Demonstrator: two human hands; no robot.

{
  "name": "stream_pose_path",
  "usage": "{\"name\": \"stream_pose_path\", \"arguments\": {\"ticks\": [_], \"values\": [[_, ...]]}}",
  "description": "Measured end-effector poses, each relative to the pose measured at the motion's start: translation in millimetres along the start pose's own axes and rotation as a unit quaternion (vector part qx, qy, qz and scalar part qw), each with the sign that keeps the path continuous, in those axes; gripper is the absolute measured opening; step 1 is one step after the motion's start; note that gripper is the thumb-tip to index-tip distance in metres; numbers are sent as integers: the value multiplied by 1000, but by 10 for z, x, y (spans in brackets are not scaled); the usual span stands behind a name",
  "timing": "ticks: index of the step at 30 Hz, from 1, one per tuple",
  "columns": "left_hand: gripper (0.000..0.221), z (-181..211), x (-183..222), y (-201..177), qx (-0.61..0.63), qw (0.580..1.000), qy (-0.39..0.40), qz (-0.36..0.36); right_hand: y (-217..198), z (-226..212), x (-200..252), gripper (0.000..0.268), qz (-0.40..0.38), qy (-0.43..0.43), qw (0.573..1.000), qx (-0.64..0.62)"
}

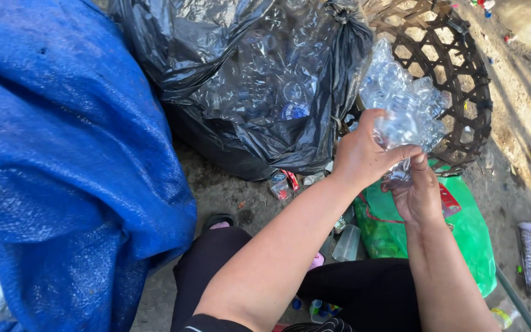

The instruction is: Sorting plastic bottles from a trash bag into a basket and a collection bag

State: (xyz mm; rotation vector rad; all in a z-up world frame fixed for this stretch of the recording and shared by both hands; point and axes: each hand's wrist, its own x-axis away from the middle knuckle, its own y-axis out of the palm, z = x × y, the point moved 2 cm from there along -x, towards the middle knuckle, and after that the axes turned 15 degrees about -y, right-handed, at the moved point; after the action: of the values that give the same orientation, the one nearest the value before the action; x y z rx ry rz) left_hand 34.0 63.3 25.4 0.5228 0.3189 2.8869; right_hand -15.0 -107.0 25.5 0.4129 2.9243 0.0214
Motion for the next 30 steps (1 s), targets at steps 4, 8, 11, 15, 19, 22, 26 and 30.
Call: {"name": "stream_pose_path", "arguments": {"ticks": [4, 8, 11, 15, 19, 22, 26, 30], "values": [[97, 45, -34, -48, -3, 996, -94, -7, -480, 200, -14, 40, -16, -29, 997, 74], [79, -145, -134, 82, 62, 982, -174, 45, -639, 432, 115, 51, -49, -26, 979, 198], [73, -140, 4, 86, 49, 979, -191, 59, -593, 528, 255, 40, -31, 13, 988, 153], [45, -39, 168, 100, 69, 990, -119, 40, -524, 544, 331, 28, -6, 52, 998, 40], [36, -225, 26, 262, 87, 991, -98, 30, -771, 699, 299, 29, -9, 69, 997, -31], [30, -406, -110, 387, 121, 990, -78, 5, -779, 695, 318, 31, -13, 93, 991, -96], [45, -224, -30, 211, 127, 991, -31, -15, -562, 568, 355, 26, -20, 76, 994, -81], [113, -28, 293, 182, 1, 990, 49, 135, -572, 586, 466, 33, -11, 44, 999, -23]]}}
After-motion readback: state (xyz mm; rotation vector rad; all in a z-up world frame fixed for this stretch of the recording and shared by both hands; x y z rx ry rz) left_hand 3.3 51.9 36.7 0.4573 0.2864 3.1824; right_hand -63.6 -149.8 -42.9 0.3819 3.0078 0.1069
